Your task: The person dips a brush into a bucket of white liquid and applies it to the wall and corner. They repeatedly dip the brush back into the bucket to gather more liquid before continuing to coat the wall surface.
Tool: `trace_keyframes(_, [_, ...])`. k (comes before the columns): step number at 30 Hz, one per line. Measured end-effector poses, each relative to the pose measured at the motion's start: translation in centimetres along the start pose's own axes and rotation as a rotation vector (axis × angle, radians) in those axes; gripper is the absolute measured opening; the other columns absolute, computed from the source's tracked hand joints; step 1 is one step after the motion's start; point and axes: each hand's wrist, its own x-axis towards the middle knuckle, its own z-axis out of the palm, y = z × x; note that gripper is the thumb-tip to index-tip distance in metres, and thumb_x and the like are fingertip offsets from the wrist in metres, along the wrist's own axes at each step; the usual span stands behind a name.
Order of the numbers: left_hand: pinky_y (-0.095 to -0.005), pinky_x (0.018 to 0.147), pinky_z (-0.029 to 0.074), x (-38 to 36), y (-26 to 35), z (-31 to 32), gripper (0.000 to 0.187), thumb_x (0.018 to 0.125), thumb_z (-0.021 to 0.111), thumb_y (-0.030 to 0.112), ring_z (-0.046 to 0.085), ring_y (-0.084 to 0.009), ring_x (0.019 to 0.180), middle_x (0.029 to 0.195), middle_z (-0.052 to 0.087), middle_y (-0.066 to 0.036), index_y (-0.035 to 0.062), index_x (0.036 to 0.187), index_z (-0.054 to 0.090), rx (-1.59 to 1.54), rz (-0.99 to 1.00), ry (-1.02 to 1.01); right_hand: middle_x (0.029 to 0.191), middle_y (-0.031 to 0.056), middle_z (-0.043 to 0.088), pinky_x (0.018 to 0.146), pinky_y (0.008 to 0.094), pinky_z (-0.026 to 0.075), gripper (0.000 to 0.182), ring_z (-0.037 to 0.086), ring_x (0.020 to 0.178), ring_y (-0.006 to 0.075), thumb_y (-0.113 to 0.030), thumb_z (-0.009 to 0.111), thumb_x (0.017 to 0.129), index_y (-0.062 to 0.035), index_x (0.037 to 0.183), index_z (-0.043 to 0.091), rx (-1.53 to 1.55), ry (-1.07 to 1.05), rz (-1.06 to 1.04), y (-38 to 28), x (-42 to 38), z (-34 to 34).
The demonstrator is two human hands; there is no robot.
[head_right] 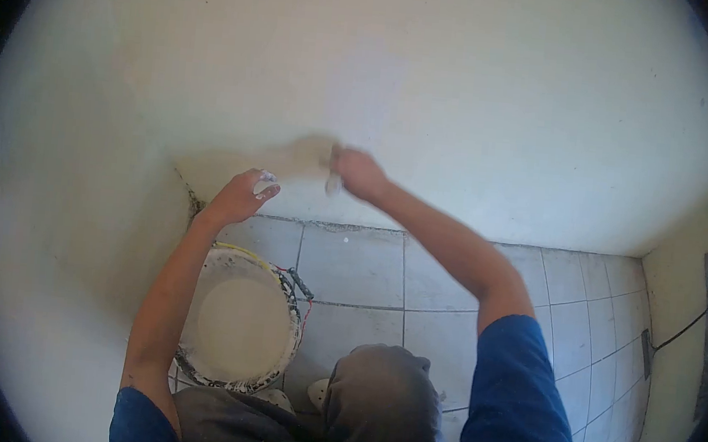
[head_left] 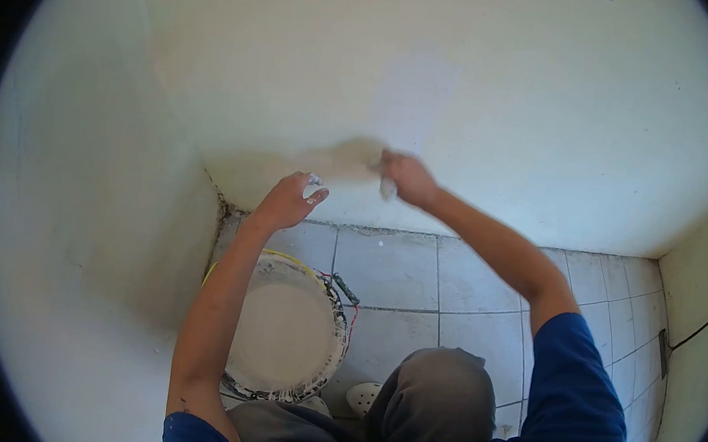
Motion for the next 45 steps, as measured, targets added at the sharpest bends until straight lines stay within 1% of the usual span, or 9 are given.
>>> trace_keyframes(8, [-0.0368,0.091,0.039,0.2,-1.3,0.3,0.038,0.085,0.053,0.033,0.051,-0.0305,0.103,0.108,0.056,-0.017,0.0009,0.105,0.056,-0.041,0.016,0.030,0.086,0.0121,0.056,0.064,0.0355,0.047,0.039,0.057,0.073,0.0286,-0.002,0.055,0.066,-0.0139,0.102,0.061,-0.072,0.666,-0.048,-2.6,8.2,-21.7])
trace_keyframes(16, [-0.0363,0.089,0.039,0.2,-1.1,-0.2,0.038,0.085,0.053,0.033,0.052,-0.0306,0.102,0.106,0.057,-0.017,0.0003,0.104,0.057,-0.008,0.014,0.012,0.098,0.0143,0.053,0.072,0.0409,0.048,0.033,0.056,0.087,0.0296,-0.008,0.052,0.075,-0.0138,0.108,0.056,0.034,-0.224,-0.024,-4.3,-0.1,4.4])
trace_keyframes(19, [-0.0369,0.090,0.039,-0.3,-0.7,-0.6,0.039,0.084,0.053,0.033,0.052,-0.0316,0.102,0.106,0.057,-0.018,-0.0004,0.103,0.057,-0.063,0.004,0.007,0.096,0.0147,0.053,0.070,0.0417,0.048,0.035,0.056,0.086,0.0302,-0.007,0.053,0.073,-0.0149,0.107,0.056,0.018,-0.090,-0.020,-2.7,2.4,4.2])
trace_keyframes(25, [-0.0373,0.090,0.039,-0.8,-0.6,-1.5,0.039,0.084,0.053,0.033,0.052,-0.0320,0.102,0.106,0.056,-0.019,-0.0005,0.103,0.057,-0.102,0.009,0.057,0.084,0.0116,0.054,0.067,0.0363,0.047,0.041,0.057,0.076,0.0291,-0.005,0.058,0.064,-0.0159,0.104,0.060,-0.105,0.537,-0.120,-3.0,11.0,-17.8])
trace_keyframes(28, [-0.0363,0.089,0.039,-1.0,-1.1,-1.5,0.038,0.085,0.053,0.034,0.053,-0.0306,0.102,0.107,0.057,-0.016,0.0007,0.104,0.057,-0.089,-0.011,0.048,0.084,0.0123,0.055,0.065,0.0364,0.048,0.037,0.058,0.075,0.0291,-0.006,0.058,0.066,-0.0139,0.102,0.061,-0.161,0.699,-0.082,-4.6,11.8,-20.3])
trace_keyframes(36, [-0.0370,0.088,0.040,-1.1,-1.0,-1.6,0.041,0.085,0.052,0.035,0.053,-0.0315,0.102,0.105,0.057,-0.019,0.0001,0.106,0.056,-0.060,-0.034,0.021,0.098,0.0132,0.052,0.074,0.0392,0.047,0.035,0.056,0.088,0.0300,-0.005,0.050,0.073,-0.0161,0.106,0.058,0.054,-0.258,-0.018,-6.6,3.0,6.6])
trace_keyframes(39, [-0.0365,0.088,0.040,-1.5,-1.0,-1.8,0.042,0.085,0.052,0.036,0.053,-0.0312,0.102,0.106,0.057,-0.019,-0.0007,0.106,0.056,-0.050,-0.023,0.024,0.093,0.0146,0.052,0.071,0.0396,0.048,0.041,0.057,0.084,0.0311,-0.005,0.052,0.070,-0.0188,0.109,0.057,-0.025,-0.099,-0.007,-4.2,6.2,5.4])
trace_keyframes(42, [-0.0364,0.089,0.040,-1.7,-1.4,-1.8,0.042,0.085,0.052,0.035,0.052,-0.0312,0.103,0.107,0.057,-0.019,-0.0013,0.106,0.056,-0.056,-0.048,0.018,0.085,0.0149,0.053,0.065,0.0399,0.046,0.042,0.056,0.077,0.0326,-0.006,0.058,0.065,-0.0171,0.106,0.059,-0.014,0.488,-0.241,-2.4,11.8,-5.6])
trace_keyframes(45, [-0.0368,0.090,0.040,-1.6,-3.2,-1.0,0.041,0.085,0.052,0.035,0.052,-0.0315,0.104,0.108,0.056,-0.019,-0.0008,0.105,0.056,-0.076,-0.050,0.020,0.081,0.0126,0.052,0.063,0.0372,0.046,0.048,0.055,0.072,0.0295,-0.006,0.061,0.059,-0.0170,0.106,0.059,-0.136,0.694,-0.183,-4.7,14.8,-17.4])
